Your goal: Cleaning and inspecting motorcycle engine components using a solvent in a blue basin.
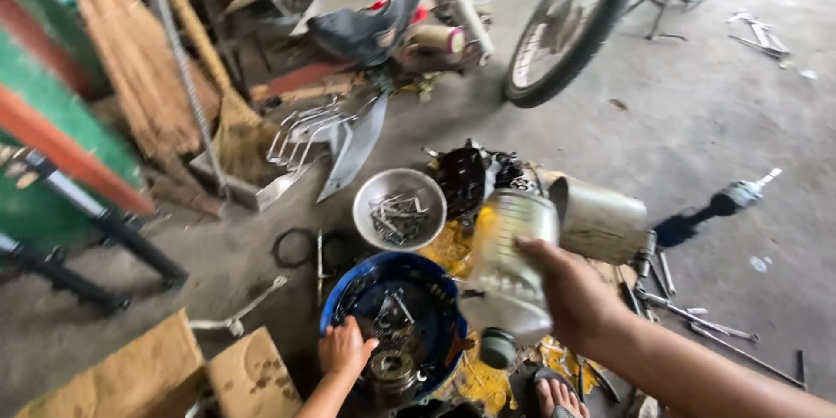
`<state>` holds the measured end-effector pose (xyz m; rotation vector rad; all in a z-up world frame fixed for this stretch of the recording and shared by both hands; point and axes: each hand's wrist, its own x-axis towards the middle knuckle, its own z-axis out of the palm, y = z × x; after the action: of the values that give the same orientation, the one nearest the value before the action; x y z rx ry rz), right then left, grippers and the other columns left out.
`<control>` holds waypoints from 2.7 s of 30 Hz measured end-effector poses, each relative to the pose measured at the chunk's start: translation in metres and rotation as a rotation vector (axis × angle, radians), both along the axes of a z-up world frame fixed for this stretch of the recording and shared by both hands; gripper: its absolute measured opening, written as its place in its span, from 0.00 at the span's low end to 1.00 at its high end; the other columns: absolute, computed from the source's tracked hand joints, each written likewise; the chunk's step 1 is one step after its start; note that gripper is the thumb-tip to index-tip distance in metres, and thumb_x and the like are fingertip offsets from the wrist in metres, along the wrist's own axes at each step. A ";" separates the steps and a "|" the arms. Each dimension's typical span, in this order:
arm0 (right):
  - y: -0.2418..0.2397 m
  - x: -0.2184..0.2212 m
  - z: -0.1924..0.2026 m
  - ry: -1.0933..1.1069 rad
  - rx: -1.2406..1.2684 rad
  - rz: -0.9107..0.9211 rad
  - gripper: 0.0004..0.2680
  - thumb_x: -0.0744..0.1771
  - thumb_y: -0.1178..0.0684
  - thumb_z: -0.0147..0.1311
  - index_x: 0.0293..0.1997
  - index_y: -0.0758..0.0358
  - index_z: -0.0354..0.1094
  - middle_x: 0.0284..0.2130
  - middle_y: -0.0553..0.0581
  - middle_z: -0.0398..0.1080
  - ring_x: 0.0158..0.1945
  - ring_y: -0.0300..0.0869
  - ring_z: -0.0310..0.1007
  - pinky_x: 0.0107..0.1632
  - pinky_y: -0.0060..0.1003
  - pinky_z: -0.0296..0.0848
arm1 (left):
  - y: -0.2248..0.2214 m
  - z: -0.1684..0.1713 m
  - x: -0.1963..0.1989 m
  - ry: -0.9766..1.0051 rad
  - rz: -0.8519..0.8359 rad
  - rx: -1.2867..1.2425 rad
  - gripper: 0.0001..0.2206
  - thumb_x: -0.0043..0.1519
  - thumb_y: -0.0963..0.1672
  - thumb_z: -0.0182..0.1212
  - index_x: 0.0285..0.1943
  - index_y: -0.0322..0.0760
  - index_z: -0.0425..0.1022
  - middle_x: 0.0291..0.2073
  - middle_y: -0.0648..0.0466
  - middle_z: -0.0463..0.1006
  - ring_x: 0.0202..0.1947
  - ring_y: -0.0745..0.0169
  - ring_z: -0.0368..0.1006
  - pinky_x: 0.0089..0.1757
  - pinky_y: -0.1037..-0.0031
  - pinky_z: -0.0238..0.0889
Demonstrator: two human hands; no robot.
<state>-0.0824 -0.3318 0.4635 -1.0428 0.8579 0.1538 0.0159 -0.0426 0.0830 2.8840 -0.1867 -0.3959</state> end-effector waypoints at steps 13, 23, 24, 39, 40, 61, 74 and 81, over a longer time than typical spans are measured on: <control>-0.027 0.016 -0.085 -0.351 0.010 -0.003 0.18 0.67 0.49 0.57 0.58 0.76 0.69 0.54 0.57 0.80 0.55 0.36 0.77 0.58 0.34 0.69 | 0.003 -0.044 -0.005 -0.026 0.195 -0.308 0.23 0.51 0.50 0.71 0.51 0.40 0.71 0.39 0.42 0.81 0.44 0.39 0.76 0.46 0.56 0.69; -0.001 0.013 -0.025 -0.352 -0.082 0.016 0.20 0.62 0.51 0.62 0.56 0.68 0.64 0.44 0.62 0.76 0.43 0.51 0.80 0.39 0.52 0.79 | 0.033 0.007 -0.010 0.689 0.698 -1.975 0.21 0.60 0.47 0.51 0.59 0.31 0.71 0.49 0.46 0.80 0.50 0.45 0.76 0.51 0.49 0.72; 0.000 0.012 -0.025 -0.394 -0.113 0.014 0.19 0.62 0.53 0.63 0.56 0.69 0.65 0.44 0.62 0.77 0.42 0.52 0.79 0.36 0.49 0.77 | 0.022 0.060 -0.017 0.750 0.734 -1.990 0.24 0.60 0.51 0.49 0.59 0.31 0.72 0.50 0.44 0.80 0.51 0.43 0.76 0.49 0.41 0.70; 0.013 -0.030 -0.053 -1.097 -1.158 0.649 0.21 0.61 0.54 0.66 0.59 0.59 0.66 0.54 0.61 0.74 0.55 0.49 0.77 0.59 0.55 0.71 | -0.043 0.187 -0.059 0.831 0.387 -2.151 0.25 0.68 0.52 0.39 0.70 0.39 0.66 0.62 0.48 0.72 0.63 0.51 0.68 0.60 0.53 0.62; 0.011 -0.031 -0.056 -1.245 -1.702 0.784 0.22 0.60 0.51 0.65 0.60 0.51 0.66 0.57 0.57 0.72 0.59 0.52 0.74 0.63 0.66 0.59 | -0.044 0.193 -0.060 0.847 0.380 -2.139 0.25 0.68 0.52 0.38 0.71 0.40 0.65 0.63 0.49 0.72 0.64 0.53 0.67 0.61 0.57 0.60; 0.024 -0.019 -0.003 -1.017 -0.948 0.723 0.23 0.58 0.54 0.68 0.56 0.68 0.62 0.49 0.62 0.78 0.50 0.48 0.84 0.51 0.38 0.78 | -0.033 0.209 -0.055 0.859 0.382 -2.102 0.27 0.65 0.52 0.45 0.67 0.31 0.70 0.62 0.45 0.75 0.64 0.49 0.68 0.63 0.55 0.57; 0.033 -0.022 -0.018 -0.912 -0.845 0.815 0.20 0.57 0.58 0.65 0.51 0.67 0.62 0.39 0.59 0.77 0.40 0.48 0.84 0.45 0.37 0.80 | -0.044 0.224 -0.056 0.858 0.465 -2.344 0.27 0.67 0.54 0.40 0.71 0.37 0.63 0.65 0.35 0.69 0.67 0.41 0.65 0.65 0.49 0.53; 0.034 -0.021 -0.016 -1.020 -0.835 0.760 0.24 0.60 0.50 0.73 0.54 0.68 0.60 0.54 0.63 0.77 0.54 0.46 0.84 0.53 0.37 0.81 | -0.052 0.217 -0.062 1.002 0.478 -2.466 0.25 0.70 0.52 0.36 0.70 0.36 0.62 0.64 0.34 0.68 0.65 0.40 0.65 0.63 0.49 0.56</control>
<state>-0.1033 -0.2974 0.4479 -1.9332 -0.5021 -0.1273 -0.0464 -0.0943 0.3000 0.1538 0.1553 -0.6284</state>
